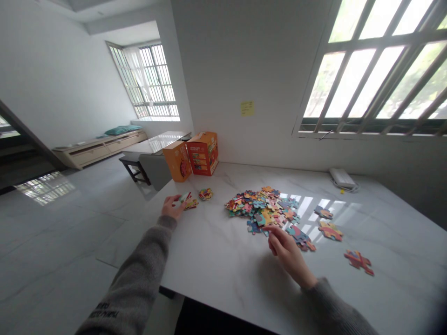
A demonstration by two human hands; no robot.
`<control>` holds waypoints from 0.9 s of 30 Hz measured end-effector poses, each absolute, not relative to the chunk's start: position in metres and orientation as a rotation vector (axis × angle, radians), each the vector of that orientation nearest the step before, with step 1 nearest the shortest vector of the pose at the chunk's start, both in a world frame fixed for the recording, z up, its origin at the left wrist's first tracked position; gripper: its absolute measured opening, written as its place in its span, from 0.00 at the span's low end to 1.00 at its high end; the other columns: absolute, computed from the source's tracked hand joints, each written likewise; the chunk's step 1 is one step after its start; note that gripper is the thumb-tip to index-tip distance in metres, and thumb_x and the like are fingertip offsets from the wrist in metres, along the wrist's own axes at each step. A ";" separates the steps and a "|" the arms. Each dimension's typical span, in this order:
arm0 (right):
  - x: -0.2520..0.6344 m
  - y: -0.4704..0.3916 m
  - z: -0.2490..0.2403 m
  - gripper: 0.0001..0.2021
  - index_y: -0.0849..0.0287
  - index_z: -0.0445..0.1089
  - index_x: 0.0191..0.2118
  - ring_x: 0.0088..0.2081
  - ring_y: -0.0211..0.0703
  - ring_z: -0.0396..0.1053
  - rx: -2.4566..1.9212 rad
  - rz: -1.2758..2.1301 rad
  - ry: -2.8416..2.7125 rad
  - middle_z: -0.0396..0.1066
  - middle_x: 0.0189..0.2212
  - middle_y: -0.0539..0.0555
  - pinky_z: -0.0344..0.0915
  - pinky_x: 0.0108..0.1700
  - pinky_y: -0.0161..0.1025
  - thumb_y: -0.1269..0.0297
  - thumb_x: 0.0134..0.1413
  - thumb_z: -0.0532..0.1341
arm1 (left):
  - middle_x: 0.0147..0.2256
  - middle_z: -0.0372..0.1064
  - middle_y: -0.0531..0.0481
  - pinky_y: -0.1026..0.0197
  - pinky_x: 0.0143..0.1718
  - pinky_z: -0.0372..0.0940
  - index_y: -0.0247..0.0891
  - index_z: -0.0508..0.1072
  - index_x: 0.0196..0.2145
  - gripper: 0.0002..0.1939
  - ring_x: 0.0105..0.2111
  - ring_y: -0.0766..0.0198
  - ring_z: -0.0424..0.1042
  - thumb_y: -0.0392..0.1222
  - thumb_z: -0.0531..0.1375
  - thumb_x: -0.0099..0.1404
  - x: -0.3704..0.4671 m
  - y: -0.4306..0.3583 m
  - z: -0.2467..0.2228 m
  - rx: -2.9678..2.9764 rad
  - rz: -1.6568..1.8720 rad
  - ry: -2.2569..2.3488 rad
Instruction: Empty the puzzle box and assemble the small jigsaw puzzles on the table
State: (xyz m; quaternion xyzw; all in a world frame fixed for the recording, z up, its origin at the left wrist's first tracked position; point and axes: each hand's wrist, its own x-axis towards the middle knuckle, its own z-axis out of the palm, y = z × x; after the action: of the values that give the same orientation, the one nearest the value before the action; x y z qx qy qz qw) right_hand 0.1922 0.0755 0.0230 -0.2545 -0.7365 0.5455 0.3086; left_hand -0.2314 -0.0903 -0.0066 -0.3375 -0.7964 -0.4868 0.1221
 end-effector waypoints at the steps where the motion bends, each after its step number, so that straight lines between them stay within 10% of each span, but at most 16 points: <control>1: 0.192 0.075 0.023 0.19 0.60 0.70 0.49 0.22 0.37 0.56 -0.674 1.437 -1.947 0.59 0.20 0.47 0.55 0.24 0.34 0.51 0.63 0.54 | 0.41 0.66 0.43 0.53 0.39 0.71 0.36 0.74 0.44 0.21 0.41 0.54 0.71 0.51 0.63 0.55 -0.231 -0.091 -0.006 -0.985 -1.415 -2.322; 18: 0.193 0.077 0.019 0.17 0.59 0.69 0.49 0.23 0.38 0.57 -0.664 1.382 -2.023 0.58 0.21 0.46 0.56 0.26 0.36 0.54 0.65 0.53 | 0.40 0.65 0.45 0.55 0.37 0.69 0.40 0.73 0.46 0.22 0.40 0.55 0.70 0.50 0.63 0.55 -0.229 -0.093 -0.002 -1.062 -1.296 -2.275; 27: 0.192 0.076 0.018 0.16 0.59 0.69 0.50 0.23 0.37 0.57 -0.653 1.344 -2.061 0.58 0.22 0.46 0.56 0.26 0.35 0.56 0.65 0.52 | 0.41 0.68 0.42 0.47 0.51 0.63 0.41 0.74 0.49 0.21 0.44 0.49 0.68 0.51 0.62 0.59 -0.220 -0.090 -0.001 -1.331 -0.919 -2.218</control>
State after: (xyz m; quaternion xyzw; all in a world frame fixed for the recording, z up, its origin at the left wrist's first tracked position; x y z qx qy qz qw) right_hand 0.1920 0.0764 0.0182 -0.2451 -0.7740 0.5046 0.2936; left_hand -0.2201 -0.0902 -0.0007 -0.4755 -0.7921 -0.3282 0.1967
